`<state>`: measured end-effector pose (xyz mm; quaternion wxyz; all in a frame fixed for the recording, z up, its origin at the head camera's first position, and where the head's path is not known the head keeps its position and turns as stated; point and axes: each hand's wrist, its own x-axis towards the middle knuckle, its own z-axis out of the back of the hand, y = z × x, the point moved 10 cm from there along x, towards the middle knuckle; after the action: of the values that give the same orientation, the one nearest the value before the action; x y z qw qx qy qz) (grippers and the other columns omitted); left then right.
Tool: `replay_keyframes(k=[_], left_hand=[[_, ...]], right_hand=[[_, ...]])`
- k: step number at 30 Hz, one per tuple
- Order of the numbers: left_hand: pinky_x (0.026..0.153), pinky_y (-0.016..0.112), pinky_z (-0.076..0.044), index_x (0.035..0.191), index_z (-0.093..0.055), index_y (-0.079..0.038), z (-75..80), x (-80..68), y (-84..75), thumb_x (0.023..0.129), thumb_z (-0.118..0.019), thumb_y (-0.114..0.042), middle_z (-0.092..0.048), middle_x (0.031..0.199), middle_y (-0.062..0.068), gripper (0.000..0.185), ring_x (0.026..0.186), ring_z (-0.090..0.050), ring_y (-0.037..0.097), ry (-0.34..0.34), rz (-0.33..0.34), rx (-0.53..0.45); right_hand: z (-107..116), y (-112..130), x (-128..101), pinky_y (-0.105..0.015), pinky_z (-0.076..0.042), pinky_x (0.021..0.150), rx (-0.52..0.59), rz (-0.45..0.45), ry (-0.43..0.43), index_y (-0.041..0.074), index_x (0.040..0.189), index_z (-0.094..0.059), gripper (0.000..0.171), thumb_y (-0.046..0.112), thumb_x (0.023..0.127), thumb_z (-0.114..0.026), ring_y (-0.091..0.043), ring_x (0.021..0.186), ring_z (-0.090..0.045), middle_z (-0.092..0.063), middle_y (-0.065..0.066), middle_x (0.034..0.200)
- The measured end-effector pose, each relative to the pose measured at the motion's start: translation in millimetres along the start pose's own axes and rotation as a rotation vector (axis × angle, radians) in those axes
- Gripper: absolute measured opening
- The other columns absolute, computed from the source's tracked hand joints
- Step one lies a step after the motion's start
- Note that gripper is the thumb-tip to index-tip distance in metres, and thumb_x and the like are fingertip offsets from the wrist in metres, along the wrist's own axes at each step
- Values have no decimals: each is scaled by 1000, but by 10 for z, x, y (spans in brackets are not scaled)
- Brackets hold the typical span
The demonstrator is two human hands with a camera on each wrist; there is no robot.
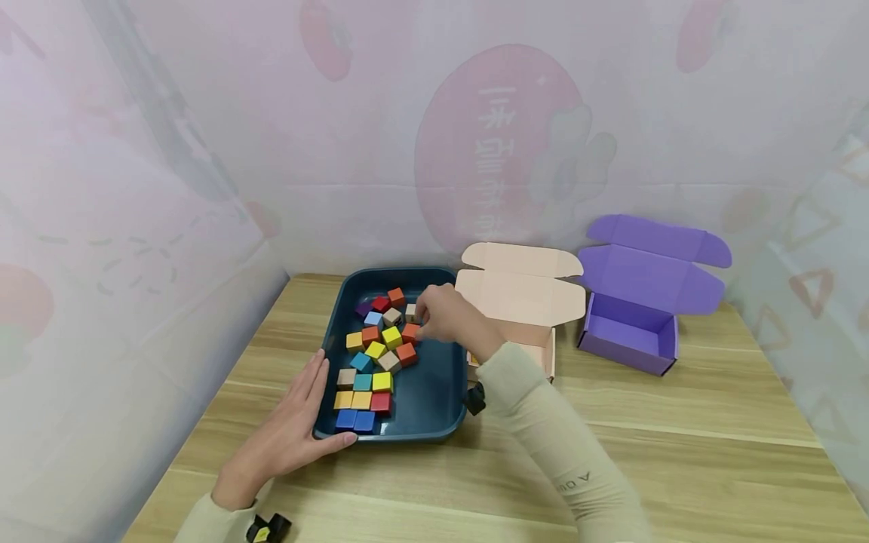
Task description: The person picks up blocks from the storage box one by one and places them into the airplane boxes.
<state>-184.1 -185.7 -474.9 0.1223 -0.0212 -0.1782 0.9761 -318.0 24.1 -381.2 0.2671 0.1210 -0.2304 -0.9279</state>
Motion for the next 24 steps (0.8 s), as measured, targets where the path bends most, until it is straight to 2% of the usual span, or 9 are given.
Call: replay_keyframes(k=[5,11,17,24], left_hand=[[129,66,-25,171,-6,-8,-1,1,12,82,-64,-85,2,180,11,131,165,-11,38,-1,5,-17],[129,65,-26,171,-3,-9,-24,-7,0,83,-65,-83,2,180,11,130,166,-11,37,-3,3,-12],[129,66,-26,171,-5,-8,-25,-17,-30,84,-65,-81,0,180,12,128,165,-13,39,-19,-9,-14],[129,65,-26,170,-6,-7,-28,-10,-24,83,-64,-83,0,180,12,129,165,-13,38,-18,-12,-8]], right_hand=[[-323,-24,208,-36,-64,93,-5,-28,113,3,123,-76,33,13,92,-83,-23,105,-71,-77,-13,120],[-614,-125,336,-36,-62,93,-9,-59,150,6,116,-79,27,11,90,-84,-22,99,-63,-75,-11,114],[-724,-189,373,-33,-62,87,-8,-63,159,9,106,-79,18,10,89,-85,-20,93,-63,-74,-7,109],[-725,-167,365,-33,-63,88,-28,-39,155,9,106,-80,18,10,89,-86,-20,94,-62,-74,-7,112]])
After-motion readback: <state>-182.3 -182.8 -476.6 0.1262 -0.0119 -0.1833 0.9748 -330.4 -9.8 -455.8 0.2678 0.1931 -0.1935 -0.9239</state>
